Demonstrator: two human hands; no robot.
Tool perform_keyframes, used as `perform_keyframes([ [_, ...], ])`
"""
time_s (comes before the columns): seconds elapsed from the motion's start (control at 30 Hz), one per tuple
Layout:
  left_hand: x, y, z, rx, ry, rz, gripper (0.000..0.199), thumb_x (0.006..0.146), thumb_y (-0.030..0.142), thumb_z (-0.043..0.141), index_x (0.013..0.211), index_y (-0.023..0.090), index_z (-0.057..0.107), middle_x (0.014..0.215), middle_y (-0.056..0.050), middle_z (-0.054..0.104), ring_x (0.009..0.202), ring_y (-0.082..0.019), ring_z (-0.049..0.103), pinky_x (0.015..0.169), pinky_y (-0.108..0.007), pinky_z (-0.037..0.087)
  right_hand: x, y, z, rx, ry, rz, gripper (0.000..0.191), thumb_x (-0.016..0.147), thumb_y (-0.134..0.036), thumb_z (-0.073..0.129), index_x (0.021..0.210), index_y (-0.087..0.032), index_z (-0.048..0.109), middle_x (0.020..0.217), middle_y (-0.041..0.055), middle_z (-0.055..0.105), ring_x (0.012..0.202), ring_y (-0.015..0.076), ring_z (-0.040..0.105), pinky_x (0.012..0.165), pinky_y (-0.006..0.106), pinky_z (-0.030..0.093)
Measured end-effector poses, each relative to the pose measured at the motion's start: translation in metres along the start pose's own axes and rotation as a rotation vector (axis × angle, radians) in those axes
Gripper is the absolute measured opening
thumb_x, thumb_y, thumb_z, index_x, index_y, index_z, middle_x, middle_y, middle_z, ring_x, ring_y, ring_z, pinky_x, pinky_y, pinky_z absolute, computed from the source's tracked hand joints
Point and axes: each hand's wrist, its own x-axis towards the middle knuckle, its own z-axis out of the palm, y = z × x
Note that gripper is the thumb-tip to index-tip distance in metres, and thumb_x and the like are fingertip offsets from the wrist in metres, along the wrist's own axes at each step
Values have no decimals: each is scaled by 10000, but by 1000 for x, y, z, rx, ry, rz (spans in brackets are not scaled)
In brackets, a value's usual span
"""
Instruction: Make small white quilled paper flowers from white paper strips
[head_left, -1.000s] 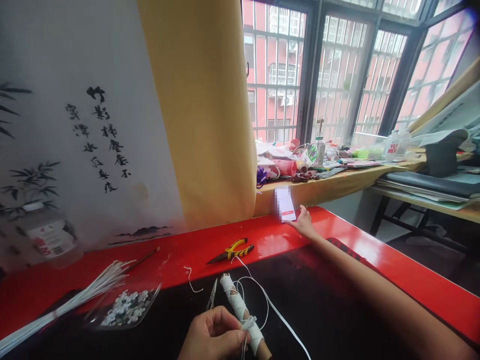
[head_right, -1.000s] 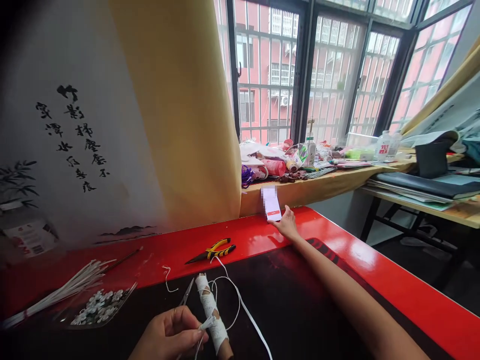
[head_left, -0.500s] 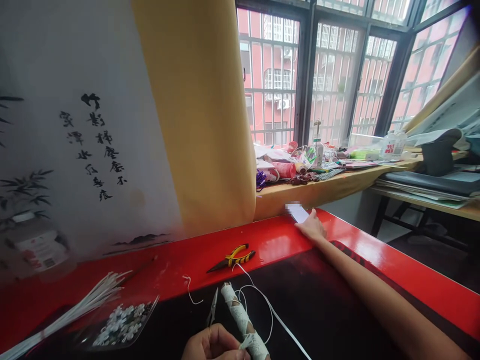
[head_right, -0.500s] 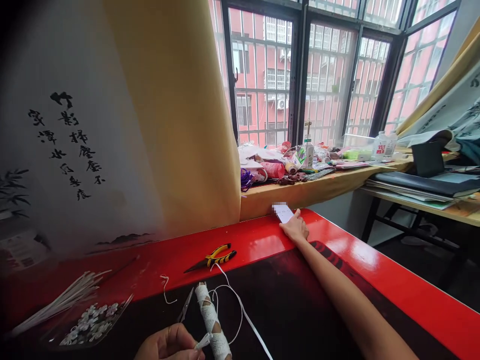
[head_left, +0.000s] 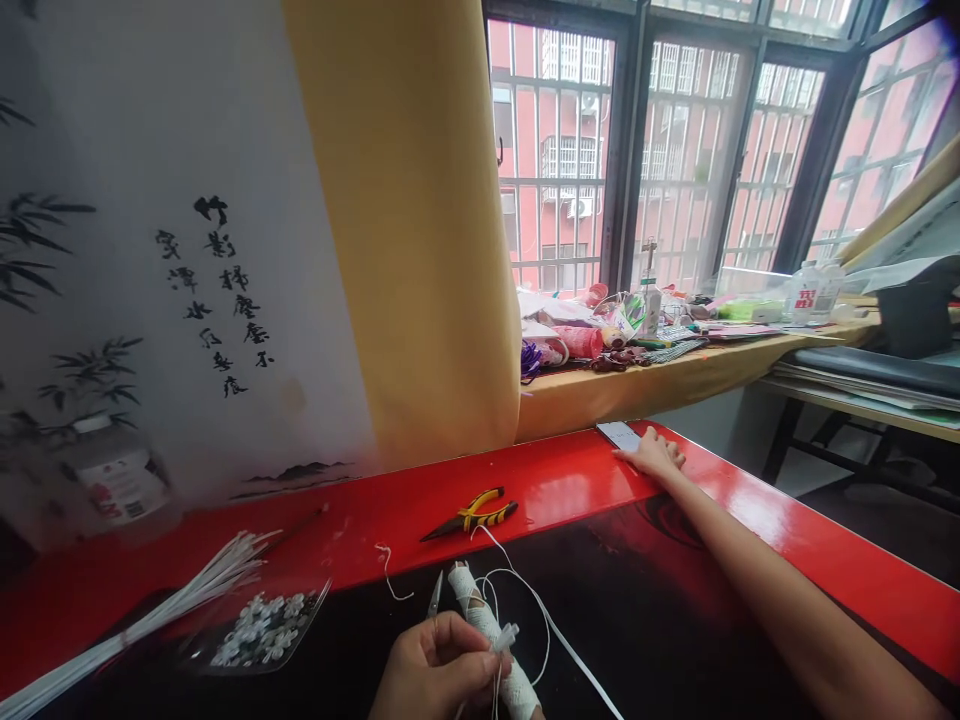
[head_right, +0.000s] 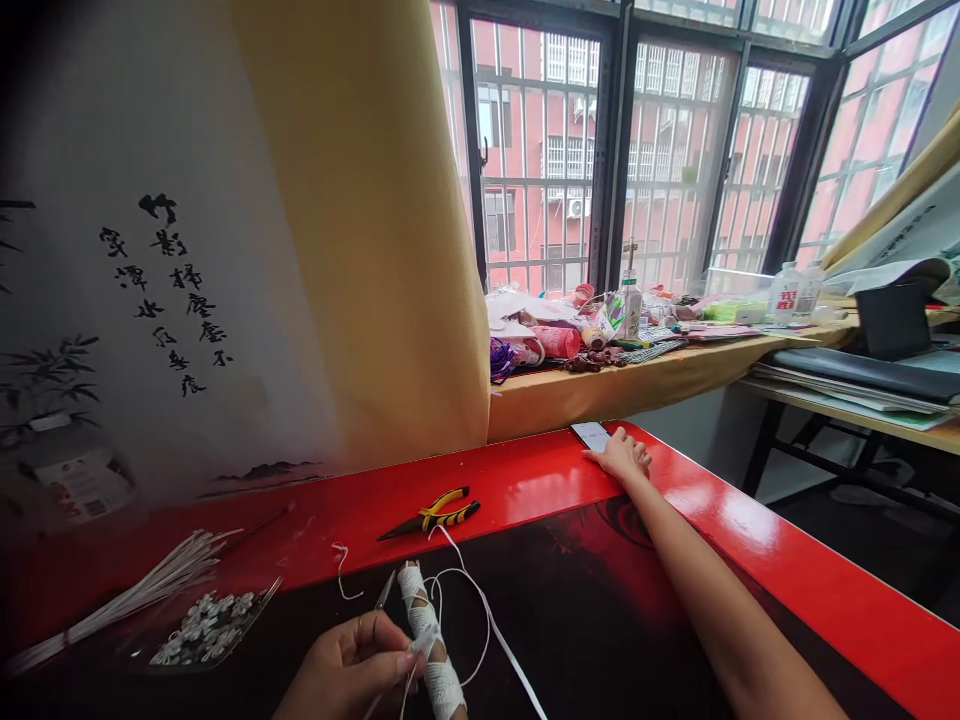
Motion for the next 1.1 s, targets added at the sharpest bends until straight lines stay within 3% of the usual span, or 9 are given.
perform_keyframes([
  [0.13,-8,14,6,-83,22,26,154,446,133,703,487,136,555,469,-37,657,447,-108,566,476,-194,391,-60,-37,-9,208,-238,-179,303,850,-269,479,1130,-156,464,1123,79,504,937,197,533,772,398,453],
  [0.3,-14,18,7,-54,87,32,138,510,181,692,550,136,569,548,-39,677,494,-95,568,519,-184,398,-188,-76,-19,445,-828,-313,248,761,-273,550,993,-195,591,836,26,637,615,145,621,560,264,502],
  [0.4,-11,13,2,-11,105,60,135,523,195,684,552,134,567,547,-32,670,467,-86,535,476,-178,359,-238,-88,-22,816,-1373,-171,303,737,-248,560,1037,-206,552,913,33,615,688,150,641,552,221,488],
  [0.47,-7,9,-2,30,117,96,142,516,204,687,541,131,568,538,-23,659,444,-81,507,448,-179,326,-253,-92,-18,951,-1427,-95,277,717,-256,597,980,-172,576,858,34,613,732,140,635,595,188,470],
  [0.57,-3,4,-6,89,128,149,159,507,219,699,527,132,568,472,7,609,422,-82,475,436,-190,309,-255,-93,-10,935,-1381,-49,283,719,-347,603,914,-143,601,794,42,622,676,118,630,599,187,465],
  [0.67,-1,0,-7,134,152,161,169,514,233,700,524,133,564,456,20,581,421,-79,453,435,-190,309,-230,-88,-5,538,-1267,-189,341,715,-435,573,864,-133,630,667,48,638,580,163,624,499,247,479],
  [0.77,0,-1,-7,156,174,144,163,515,237,691,531,134,565,498,-3,615,464,-91,480,466,-193,339,-164,-75,-10,226,-764,-258,446,669,-428,633,1030,-171,583,966,90,621,882,253,583,703,345,481],
  [0.9,1,-3,-5,152,156,113,162,515,234,688,519,139,557,483,4,614,464,-87,478,472,-186,346,-59,-34,-20,8,-274,-100,611,752,-339,592,1275,-173,322,1353,125,268,1208,314,269,954,501,252],
  [1.1,5,-9,-4,93,115,95,156,487,198,688,499,140,543,460,0,617,433,-93,493,442,-186,333,-4,31,-1,-215,11,60,410,839,-302,491,1216,-177,388,1282,95,360,1114,268,401,895,500,332],
])
